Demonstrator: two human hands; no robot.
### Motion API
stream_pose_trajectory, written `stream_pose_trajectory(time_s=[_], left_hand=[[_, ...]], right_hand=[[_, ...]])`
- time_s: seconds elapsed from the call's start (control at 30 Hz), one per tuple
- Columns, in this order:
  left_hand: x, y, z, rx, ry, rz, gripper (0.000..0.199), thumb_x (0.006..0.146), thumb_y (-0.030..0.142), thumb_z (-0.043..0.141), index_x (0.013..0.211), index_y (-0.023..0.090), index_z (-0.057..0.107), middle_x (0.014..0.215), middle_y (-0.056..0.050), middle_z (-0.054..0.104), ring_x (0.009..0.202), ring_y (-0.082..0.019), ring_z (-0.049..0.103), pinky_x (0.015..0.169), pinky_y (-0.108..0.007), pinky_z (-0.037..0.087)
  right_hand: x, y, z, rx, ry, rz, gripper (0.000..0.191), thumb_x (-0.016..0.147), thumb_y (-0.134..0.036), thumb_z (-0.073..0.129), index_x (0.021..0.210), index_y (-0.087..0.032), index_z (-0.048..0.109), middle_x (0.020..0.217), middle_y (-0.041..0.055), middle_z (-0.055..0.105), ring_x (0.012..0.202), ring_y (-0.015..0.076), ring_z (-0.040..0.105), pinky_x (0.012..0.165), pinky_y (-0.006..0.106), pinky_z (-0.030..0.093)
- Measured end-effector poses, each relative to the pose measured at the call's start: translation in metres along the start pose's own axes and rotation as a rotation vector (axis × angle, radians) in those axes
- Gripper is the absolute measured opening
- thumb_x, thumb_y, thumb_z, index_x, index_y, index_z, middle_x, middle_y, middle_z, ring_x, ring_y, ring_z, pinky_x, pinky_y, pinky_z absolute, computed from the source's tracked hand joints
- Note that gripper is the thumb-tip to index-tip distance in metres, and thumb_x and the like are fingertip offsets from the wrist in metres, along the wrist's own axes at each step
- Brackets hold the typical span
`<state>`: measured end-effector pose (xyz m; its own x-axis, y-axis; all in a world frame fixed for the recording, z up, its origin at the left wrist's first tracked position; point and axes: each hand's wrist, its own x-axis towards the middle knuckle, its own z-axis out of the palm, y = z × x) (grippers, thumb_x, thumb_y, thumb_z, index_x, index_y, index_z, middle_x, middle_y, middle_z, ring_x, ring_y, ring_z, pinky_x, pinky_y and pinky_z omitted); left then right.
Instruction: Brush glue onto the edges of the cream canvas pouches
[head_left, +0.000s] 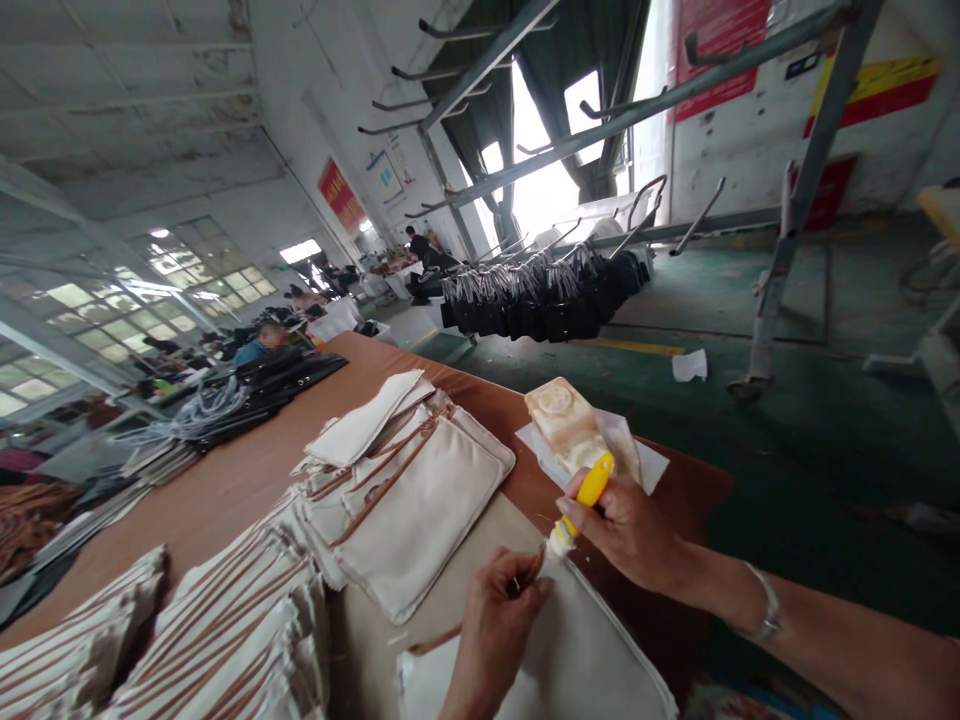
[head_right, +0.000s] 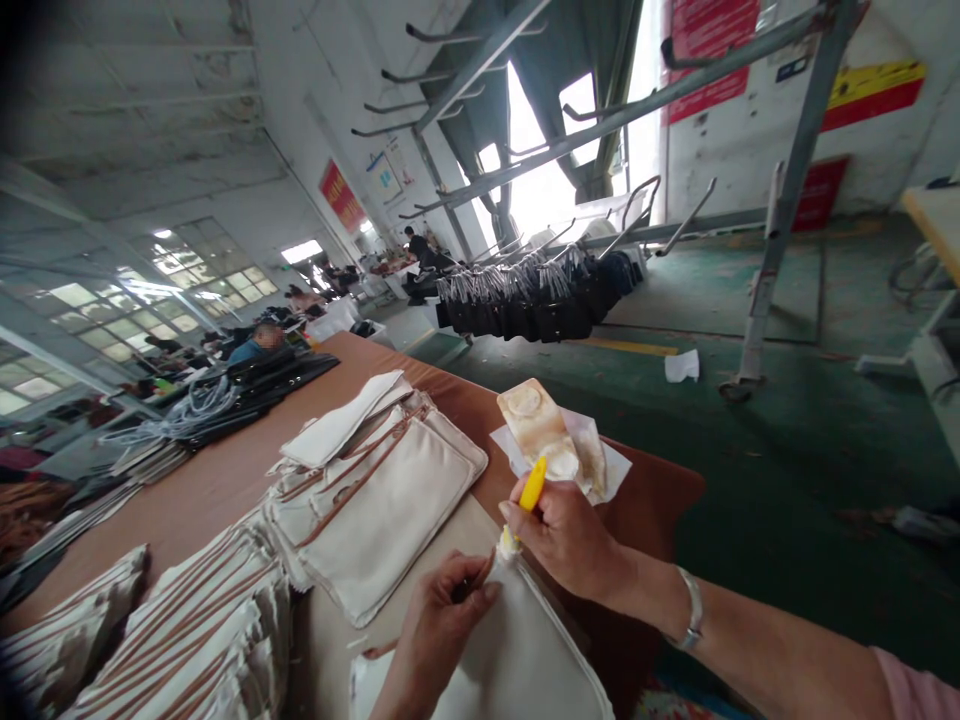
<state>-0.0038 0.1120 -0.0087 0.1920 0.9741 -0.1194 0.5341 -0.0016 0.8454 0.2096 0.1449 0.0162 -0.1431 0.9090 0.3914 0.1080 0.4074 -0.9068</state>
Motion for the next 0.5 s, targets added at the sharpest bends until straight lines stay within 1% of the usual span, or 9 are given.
stream_pose_trajectory(time_s=[0.07, 0.13, 0.2, 0.27, 0.3, 0.37, 0.43, 0.5], left_hand=[[-0.003, 0.003, 0.001, -0.031, -0.005, 0.004, 0.018, 0.077, 0.033, 0.066, 0.074, 0.016, 0.071, 0.073, 0.001, 0.049, 0.072, -0.015, 0.048, 0.067, -0.026, 0.036], [-0.004, 0.003, 0.001, -0.063, -0.009, -0.005, 0.021, 0.077, 0.036, 0.067, 0.078, 0.016, 0.073, 0.076, 0.0, 0.051, 0.074, -0.016, 0.049, 0.068, -0.026, 0.036], [-0.005, 0.002, 0.002, -0.081, -0.006, -0.017, 0.024, 0.078, 0.039, 0.066, 0.081, 0.016, 0.074, 0.076, -0.001, 0.052, 0.074, -0.016, 0.05, 0.069, -0.026, 0.037], [-0.004, 0.003, 0.002, -0.085, -0.003, -0.019, 0.025, 0.078, 0.04, 0.067, 0.08, 0.016, 0.074, 0.076, 0.0, 0.051, 0.073, -0.016, 0.049, 0.068, -0.026, 0.037], [-0.004, 0.005, 0.003, -0.081, 0.0, -0.018, 0.025, 0.077, 0.039, 0.067, 0.077, 0.015, 0.073, 0.074, 0.0, 0.05, 0.072, -0.016, 0.048, 0.067, -0.026, 0.036], [-0.005, 0.009, 0.004, -0.07, -0.001, -0.01, 0.024, 0.076, 0.038, 0.068, 0.071, 0.015, 0.07, 0.072, 0.001, 0.047, 0.071, -0.015, 0.047, 0.066, -0.025, 0.036], [-0.007, 0.011, 0.004, -0.071, -0.01, -0.012, 0.024, 0.076, 0.038, 0.068, 0.07, 0.015, 0.07, 0.072, 0.001, 0.047, 0.07, -0.014, 0.047, 0.065, -0.025, 0.036], [-0.008, 0.011, 0.004, -0.087, -0.013, -0.021, 0.024, 0.076, 0.039, 0.068, 0.075, 0.015, 0.072, 0.074, 0.001, 0.048, 0.071, -0.014, 0.047, 0.065, -0.025, 0.036]], right_hand=[[0.002, -0.001, -0.001, -0.04, 0.025, -0.053, 0.024, 0.095, -0.032, 0.054, 0.076, -0.018, 0.056, 0.068, 0.0003, 0.056, 0.064, 0.0158, 0.052, 0.066, 0.029, 0.041], [0.001, -0.004, -0.004, -0.068, 0.064, -0.079, 0.021, 0.095, -0.03, 0.055, 0.077, -0.018, 0.057, 0.067, -0.0005, 0.055, 0.063, 0.0156, 0.052, 0.065, 0.029, 0.041], [-0.002, -0.009, -0.007, -0.083, 0.076, -0.092, 0.019, 0.094, -0.028, 0.057, 0.078, -0.018, 0.057, 0.066, -0.0016, 0.053, 0.061, 0.0149, 0.051, 0.064, 0.028, 0.04], [-0.006, -0.012, -0.006, -0.08, 0.033, -0.113, 0.017, 0.094, -0.026, 0.057, 0.078, -0.018, 0.057, 0.066, -0.0016, 0.054, 0.061, 0.0144, 0.052, 0.064, 0.027, 0.041], [-0.007, -0.013, -0.005, -0.075, 0.006, -0.128, 0.017, 0.094, -0.025, 0.055, 0.078, -0.018, 0.057, 0.067, -0.0013, 0.055, 0.061, 0.0143, 0.053, 0.063, 0.027, 0.041], [-0.007, -0.012, -0.002, -0.077, -0.009, -0.158, 0.018, 0.094, -0.023, 0.053, 0.078, -0.018, 0.057, 0.069, 0.0, 0.057, 0.062, 0.0144, 0.055, 0.064, 0.027, 0.042], [-0.006, -0.01, -0.001, -0.099, 0.039, -0.181, 0.019, 0.095, -0.023, 0.051, 0.077, -0.018, 0.056, 0.069, 0.0006, 0.057, 0.062, 0.0146, 0.055, 0.064, 0.027, 0.042], [-0.006, -0.011, -0.003, -0.126, 0.087, -0.181, 0.02, 0.096, -0.024, 0.051, 0.077, -0.018, 0.056, 0.067, -0.0004, 0.055, 0.06, 0.0144, 0.053, 0.063, 0.027, 0.041]])
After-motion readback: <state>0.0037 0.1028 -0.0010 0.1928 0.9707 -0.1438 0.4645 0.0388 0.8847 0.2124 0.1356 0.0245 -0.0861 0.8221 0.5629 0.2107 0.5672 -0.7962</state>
